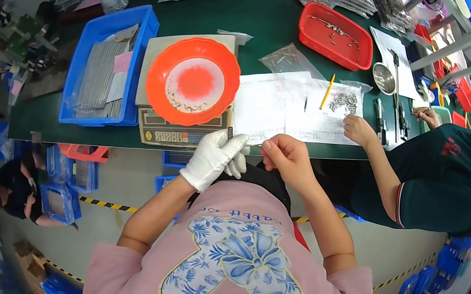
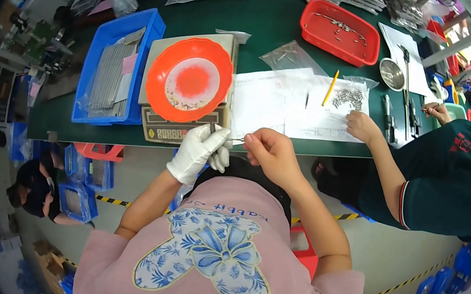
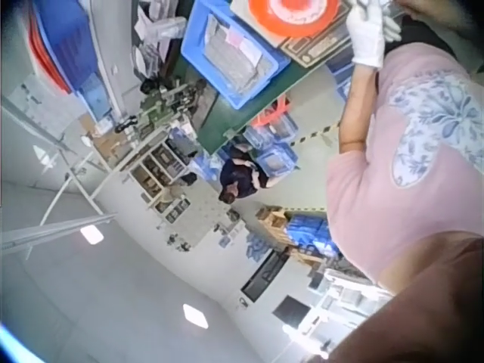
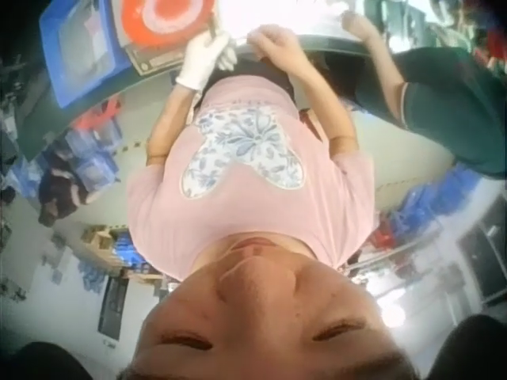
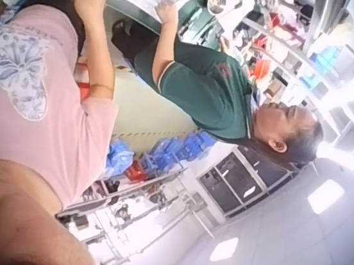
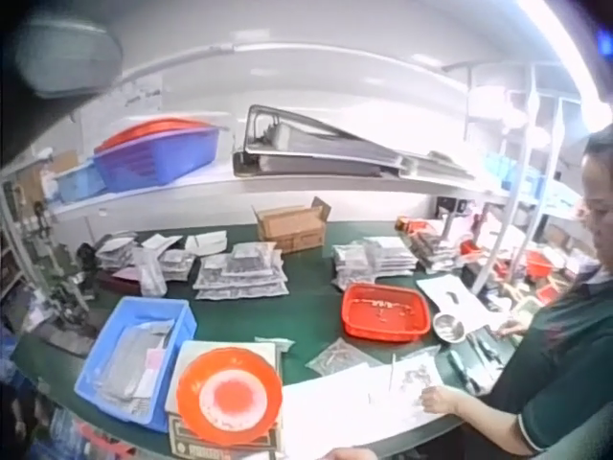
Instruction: The recorder uses tweezers to pick up, inspect, and organize small metal components while referring to technical documents.
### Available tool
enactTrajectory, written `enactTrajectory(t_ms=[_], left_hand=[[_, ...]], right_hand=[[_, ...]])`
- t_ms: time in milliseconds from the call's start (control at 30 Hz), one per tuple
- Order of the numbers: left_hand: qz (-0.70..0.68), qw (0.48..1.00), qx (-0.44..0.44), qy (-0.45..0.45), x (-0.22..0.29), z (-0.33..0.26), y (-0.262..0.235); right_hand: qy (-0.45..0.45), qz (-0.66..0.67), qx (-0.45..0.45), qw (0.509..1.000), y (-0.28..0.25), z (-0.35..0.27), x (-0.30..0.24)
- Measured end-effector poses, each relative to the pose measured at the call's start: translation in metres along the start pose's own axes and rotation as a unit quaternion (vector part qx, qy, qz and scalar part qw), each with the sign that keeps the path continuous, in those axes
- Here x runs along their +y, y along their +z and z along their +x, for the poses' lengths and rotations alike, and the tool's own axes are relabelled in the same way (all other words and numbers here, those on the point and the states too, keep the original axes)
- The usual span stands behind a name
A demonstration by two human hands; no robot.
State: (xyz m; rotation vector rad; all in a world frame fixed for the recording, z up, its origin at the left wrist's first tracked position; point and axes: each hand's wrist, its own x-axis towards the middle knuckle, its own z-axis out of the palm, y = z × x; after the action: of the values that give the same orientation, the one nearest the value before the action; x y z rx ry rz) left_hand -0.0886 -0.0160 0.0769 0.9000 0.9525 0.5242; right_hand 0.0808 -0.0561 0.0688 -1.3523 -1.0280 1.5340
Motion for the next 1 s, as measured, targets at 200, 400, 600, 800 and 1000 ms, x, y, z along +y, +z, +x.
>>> enactTrajectory(t_ms=[200,400,600,800,1000], left_hand=[[-0.014,0.998,-0.054,-0.035,-0.001,0.003,0.001],[-0.127,0.984,-0.074,-0.105,0.003,0.006,-0.002],[-0.057,0.995,-0.037,-0.075,0.001,0.011,0.001],[-0.101,0.99,-0.042,-0.089,-0.01,0.014,-0.002],[-0.073,0.994,-0.027,-0.077,-0.01,0.015,0.004]], right_hand=[[-0.205,-0.185,0.006,0.961,-0.003,-0.003,0.001],[-0.348,-0.287,0.023,0.892,-0.007,0.003,-0.005],[-0.079,-0.208,-0.017,0.975,-0.009,0.002,-0.004],[-0.287,-0.256,0.026,0.923,-0.008,0.004,0.002],[-0.196,-0.22,0.01,0.956,-0.011,0.0,0.008]])
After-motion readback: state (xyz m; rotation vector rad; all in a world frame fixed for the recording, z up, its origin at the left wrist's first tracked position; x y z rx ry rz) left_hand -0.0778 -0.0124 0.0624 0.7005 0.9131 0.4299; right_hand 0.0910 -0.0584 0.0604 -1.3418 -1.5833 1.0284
